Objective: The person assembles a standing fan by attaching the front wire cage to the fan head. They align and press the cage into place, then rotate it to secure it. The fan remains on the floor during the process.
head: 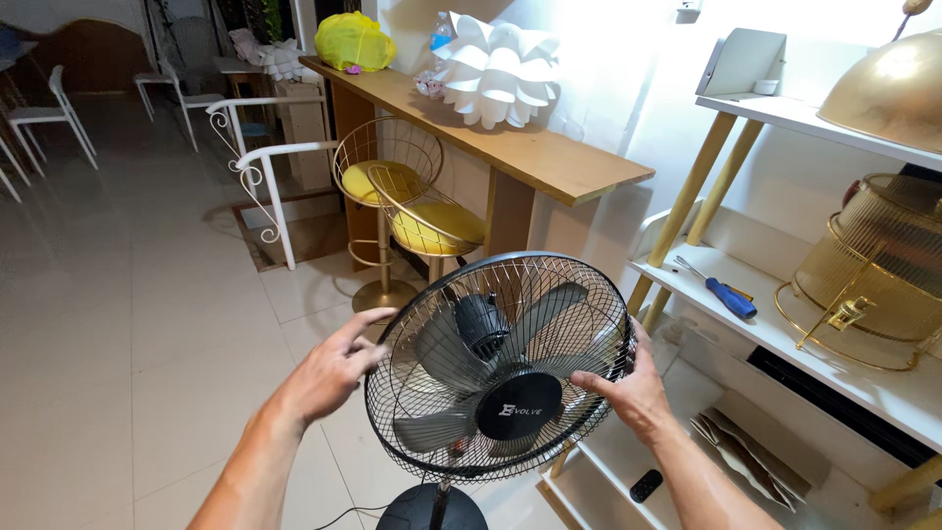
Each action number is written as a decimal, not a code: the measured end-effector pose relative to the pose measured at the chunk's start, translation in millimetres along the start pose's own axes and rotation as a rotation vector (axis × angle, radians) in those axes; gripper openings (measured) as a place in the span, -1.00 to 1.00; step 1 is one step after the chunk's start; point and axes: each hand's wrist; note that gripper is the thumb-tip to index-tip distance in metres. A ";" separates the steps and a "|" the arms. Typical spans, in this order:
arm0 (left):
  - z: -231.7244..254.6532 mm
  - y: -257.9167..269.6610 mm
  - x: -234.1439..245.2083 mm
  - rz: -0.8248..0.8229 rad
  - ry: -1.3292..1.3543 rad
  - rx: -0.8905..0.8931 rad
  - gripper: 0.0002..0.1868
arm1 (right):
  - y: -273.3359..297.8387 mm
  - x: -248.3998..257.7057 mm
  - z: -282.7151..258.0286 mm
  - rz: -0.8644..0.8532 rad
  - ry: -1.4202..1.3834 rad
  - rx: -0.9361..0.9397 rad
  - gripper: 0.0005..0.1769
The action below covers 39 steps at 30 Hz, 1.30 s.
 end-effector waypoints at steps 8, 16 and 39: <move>56.8 -19.3 -2.6 0.080 -0.323 -0.266 -0.63 | 5.9 -3.7 2.2 0.012 -0.030 -0.030 0.65; 78.0 -42.3 -3.0 -0.087 -0.099 -0.203 -0.62 | 8.7 -0.9 -1.5 0.021 -0.040 -0.055 0.64; 84.7 -83.5 -6.8 -0.383 -0.169 0.044 -0.61 | 9.1 -1.2 -2.9 -0.001 -0.017 0.049 0.61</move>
Point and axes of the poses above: each hand's wrist, its own y-axis away from the middle knuckle, its own x-axis out of the back of the hand, z = x × y, and after that the axes turned 13 degrees about z, right-handed
